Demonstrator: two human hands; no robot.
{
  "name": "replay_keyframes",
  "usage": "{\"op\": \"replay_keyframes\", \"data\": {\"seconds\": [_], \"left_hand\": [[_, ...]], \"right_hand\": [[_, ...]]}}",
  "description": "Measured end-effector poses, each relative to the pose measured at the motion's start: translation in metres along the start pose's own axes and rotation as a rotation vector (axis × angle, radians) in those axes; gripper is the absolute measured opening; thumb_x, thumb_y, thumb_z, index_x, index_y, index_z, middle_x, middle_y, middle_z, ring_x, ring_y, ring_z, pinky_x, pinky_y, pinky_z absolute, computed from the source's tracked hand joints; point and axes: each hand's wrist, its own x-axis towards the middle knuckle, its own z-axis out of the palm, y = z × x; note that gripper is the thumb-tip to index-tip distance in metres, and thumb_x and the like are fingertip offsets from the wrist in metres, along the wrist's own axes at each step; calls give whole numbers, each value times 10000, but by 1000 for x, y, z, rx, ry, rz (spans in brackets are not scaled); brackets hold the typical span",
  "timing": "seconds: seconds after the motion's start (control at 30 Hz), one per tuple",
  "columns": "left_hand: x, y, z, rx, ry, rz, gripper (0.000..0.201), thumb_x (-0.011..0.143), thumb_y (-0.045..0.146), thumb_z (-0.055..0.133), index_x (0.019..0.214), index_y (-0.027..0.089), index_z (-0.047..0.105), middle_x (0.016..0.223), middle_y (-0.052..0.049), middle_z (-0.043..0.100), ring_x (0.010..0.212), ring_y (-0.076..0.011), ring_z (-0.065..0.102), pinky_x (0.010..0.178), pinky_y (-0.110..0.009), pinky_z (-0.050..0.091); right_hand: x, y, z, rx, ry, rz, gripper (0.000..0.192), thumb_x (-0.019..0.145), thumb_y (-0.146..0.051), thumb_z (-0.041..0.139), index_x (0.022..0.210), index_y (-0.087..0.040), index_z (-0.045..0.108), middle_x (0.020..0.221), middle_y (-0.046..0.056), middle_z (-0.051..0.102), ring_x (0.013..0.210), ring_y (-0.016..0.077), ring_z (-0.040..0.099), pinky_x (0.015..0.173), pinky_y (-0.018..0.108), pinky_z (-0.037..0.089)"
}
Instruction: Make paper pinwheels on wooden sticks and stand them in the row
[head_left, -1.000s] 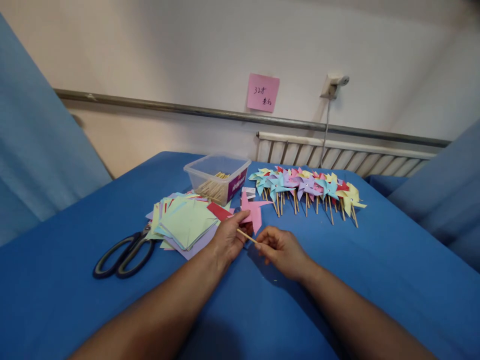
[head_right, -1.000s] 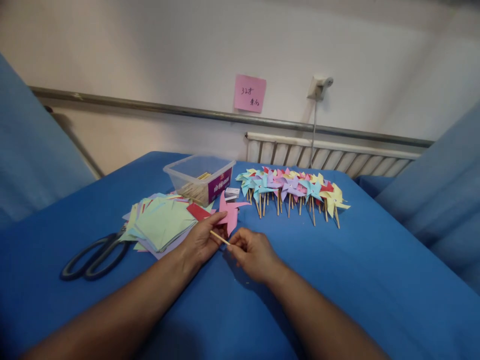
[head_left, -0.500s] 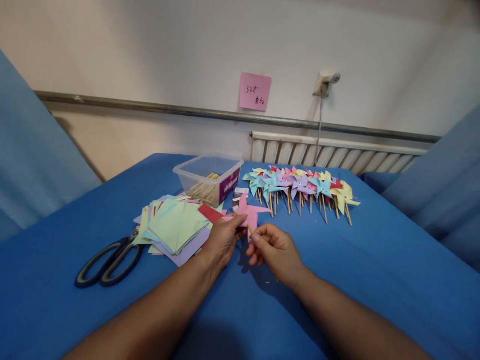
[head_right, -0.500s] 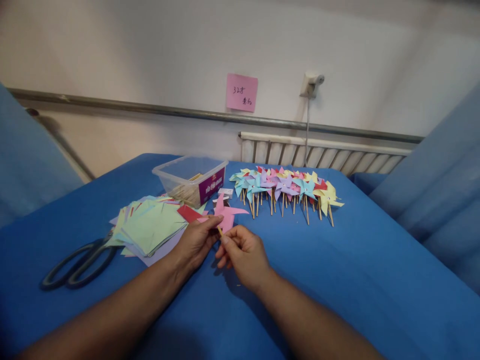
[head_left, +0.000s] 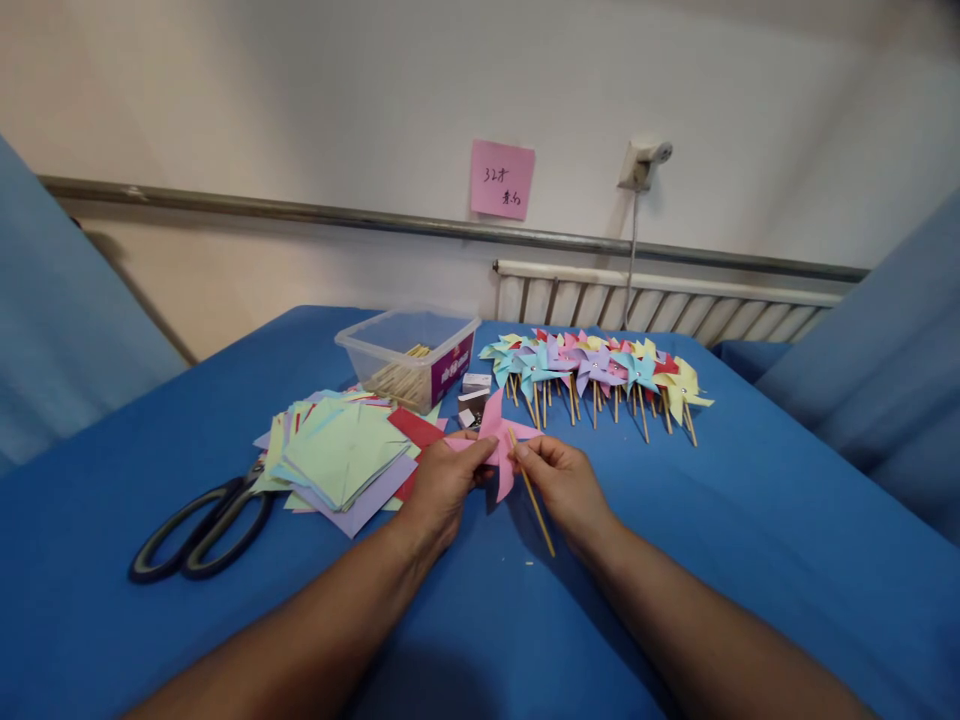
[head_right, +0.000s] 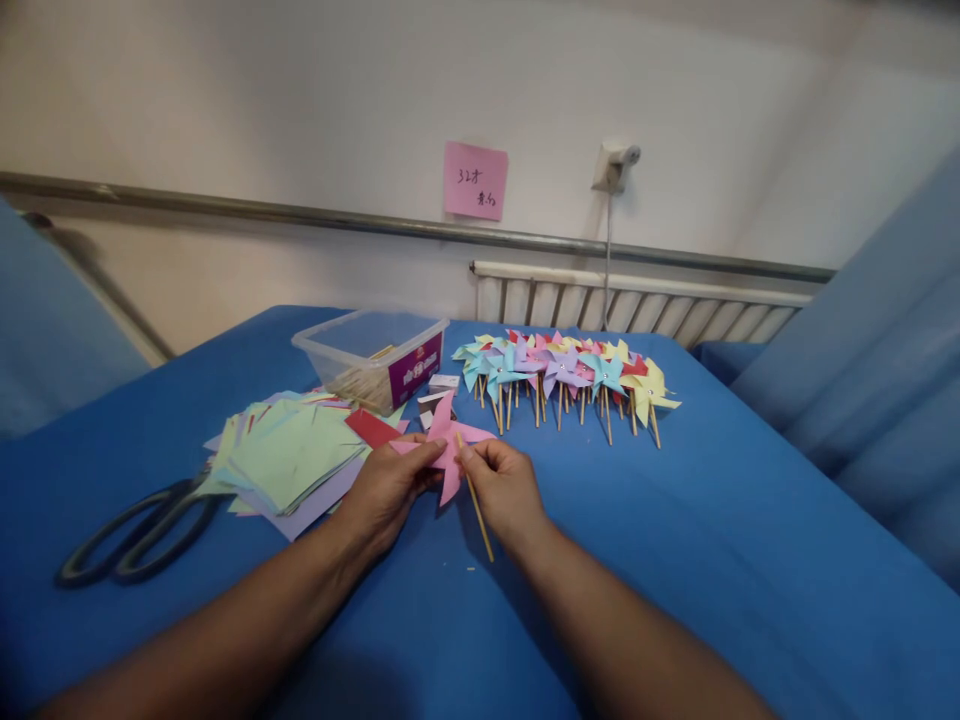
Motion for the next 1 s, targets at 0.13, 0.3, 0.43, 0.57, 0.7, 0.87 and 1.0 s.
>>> {"op": "replay_keyframes", "data": {"seconds": [0.13, 0.3, 0.43, 0.57, 0.7, 0.87, 1.0], "left_hand": [[-1, -1, 0, 25, 1, 12, 265, 608, 338, 755, 666, 126, 609, 553, -3, 572, 495, -110, 510, 505, -240, 406], [-1, -1, 0, -10, -4, 21, 255, 614, 324, 752, 680, 126, 607, 560, -9, 576, 505, -115, 512, 502, -241, 394], [-3, 1, 2, -31, 0, 12, 234, 609, 296, 747, 666, 132, 591, 535, 7, 549, 485, -107, 490, 482, -235, 373], [-5, 3, 3, -22, 0, 10, 228, 609, 292, 746, 643, 134, 585, 526, 9, 541, 471, -100, 476, 461, -225, 351], [-5, 3, 4, -15, -3, 6, 220, 608, 289, 744, 627, 136, 587, 503, 15, 527, 447, -92, 456, 446, -221, 337], [-5, 1, 5, -14, 14, 0, 219, 595, 275, 746, 594, 141, 573, 487, 22, 517, 431, -89, 453, 438, -218, 334], [-5, 1, 5, -13, 34, -12, 224, 579, 281, 755, 602, 143, 580, 496, 20, 533, 434, -95, 470, 442, -221, 349]], "right_hand": [[2, 5, -1, -67, -10, -24, 377, 702, -516, 663, 652, -147, 610, 566, -28, 531, 529, 93, 400, 530, 241, 304], [1, 7, 0, -125, -6, -54, 396, 705, -533, 654, 624, -148, 609, 535, -40, 504, 517, 89, 378, 515, 235, 292], [1, 7, 1, -154, -1, -63, 381, 701, -518, 656, 609, -152, 607, 526, -47, 490, 510, 86, 370, 504, 231, 285], [0, 7, 2, -152, -7, -51, 349, 699, -482, 662, 619, -148, 605, 542, -40, 506, 518, 84, 383, 506, 225, 289], [1, 10, 2, -142, -9, -49, 324, 699, -453, 667, 628, -143, 603, 534, -46, 493, 503, 76, 370, 499, 223, 276], [2, 15, 2, -127, -13, -52, 307, 696, -442, 670, 632, -149, 604, 526, -50, 501, 492, 74, 374, 489, 221, 269], [1, 14, 3, -106, -10, -58, 304, 684, -444, 682, 639, -154, 606, 533, -46, 527, 492, 76, 391, 494, 221, 286]]}}
